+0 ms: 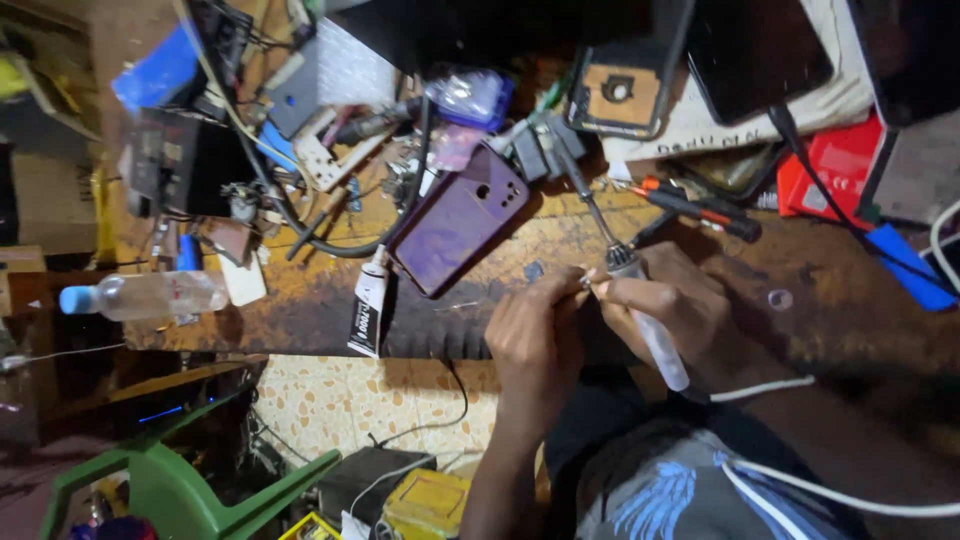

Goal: Repairing a mobile phone by soldering internal components, applying adhesive, and assembling the screen and back panel.

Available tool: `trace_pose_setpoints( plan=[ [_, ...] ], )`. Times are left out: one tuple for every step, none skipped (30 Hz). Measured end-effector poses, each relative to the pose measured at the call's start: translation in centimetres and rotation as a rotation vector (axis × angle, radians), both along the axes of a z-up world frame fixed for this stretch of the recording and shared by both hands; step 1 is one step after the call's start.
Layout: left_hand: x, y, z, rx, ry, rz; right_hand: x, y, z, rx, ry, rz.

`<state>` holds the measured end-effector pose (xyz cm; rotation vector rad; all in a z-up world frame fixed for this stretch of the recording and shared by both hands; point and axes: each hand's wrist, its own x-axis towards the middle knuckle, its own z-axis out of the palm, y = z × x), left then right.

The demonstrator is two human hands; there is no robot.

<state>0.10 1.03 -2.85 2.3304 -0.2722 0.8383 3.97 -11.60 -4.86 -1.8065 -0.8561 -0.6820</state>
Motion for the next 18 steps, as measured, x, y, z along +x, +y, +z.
trace_pose_setpoints(
  plan=[
    [-0.1, 0.0, 0.0, 0.008, 0.002, 0.005, 0.0, 0.1, -0.5, -0.018, -0.013, -0.028],
    [0.1, 0.0, -0.1, 0.013, -0.017, 0.015, 0.2, 0.2, -1.0, -0.012, -0.032, -0.019],
    [0.0, 0.1, -0.3, 0.007, -0.016, 0.003, 0.2, 0.3, -1.6, 0.007, -0.041, -0.044],
    [-0.1, 0.1, -0.5, 0.001, -0.016, -0.008, 0.2, 0.4, -2.1, 0.026, -0.050, -0.069],
    [-0.1, 0.1, -0.7, 0.004, -0.025, -0.001, 0.3, 0.3, -2.0, 0.029, -0.059, -0.061],
    [-0.1, 0.1, -0.9, 0.020, -0.031, 0.007, 0.5, 0.3, -1.9, 0.024, -0.092, -0.056],
    [-0.2, 0.1, -1.2, 0.033, -0.034, 0.015, 0.5, 0.2, -1.8, 0.017, -0.122, -0.049],
    [-0.3, 0.1, -1.1, 0.034, -0.039, 0.022, 0.5, 0.3, -1.5, 0.019, -0.127, -0.042],
    [-0.3, 0.1, -1.0, 0.045, -0.039, 0.020, 0.4, 0.4, -1.2, 0.010, -0.134, -0.066],
    [-0.3, 0.0, -0.9, 0.056, -0.039, 0.018, 0.4, 0.4, -0.9, 0.001, -0.141, -0.090],
    [-0.3, 0.1, -1.0, 0.054, -0.043, 0.016, 0.4, 0.5, -0.7, -0.001, -0.146, -0.093],
    [-0.3, 0.1, -1.2, 0.058, -0.046, 0.011, 0.5, 0.5, -0.5, 0.001, -0.140, -0.089],
    [-0.3, 0.2, -1.3, 0.064, -0.048, 0.009, 0.5, 0.6, -0.4, 0.005, -0.134, -0.082],
    [-0.3, 0.2, -1.5, 0.063, -0.053, 0.010, 0.4, 0.6, -0.7, 0.004, -0.138, -0.081],
    [-0.3, 0.2, -1.6, 0.062, -0.054, 0.011, 0.4, 0.7, -1.0, -0.003, -0.146, -0.105],
    [-0.2, 0.2, -1.7, 0.061, -0.056, 0.011, 0.5, 0.7, -1.3, -0.011, -0.155, -0.130],
    [-0.1, 0.2, -1.5, 0.060, -0.057, 0.013, 0.4, 0.7, -1.5, -0.011, -0.155, -0.127],
    [-0.1, 0.2, -1.3, 0.061, -0.053, 0.013, 0.4, 0.6, -1.7, -0.021, -0.139, -0.120]
  ],
)
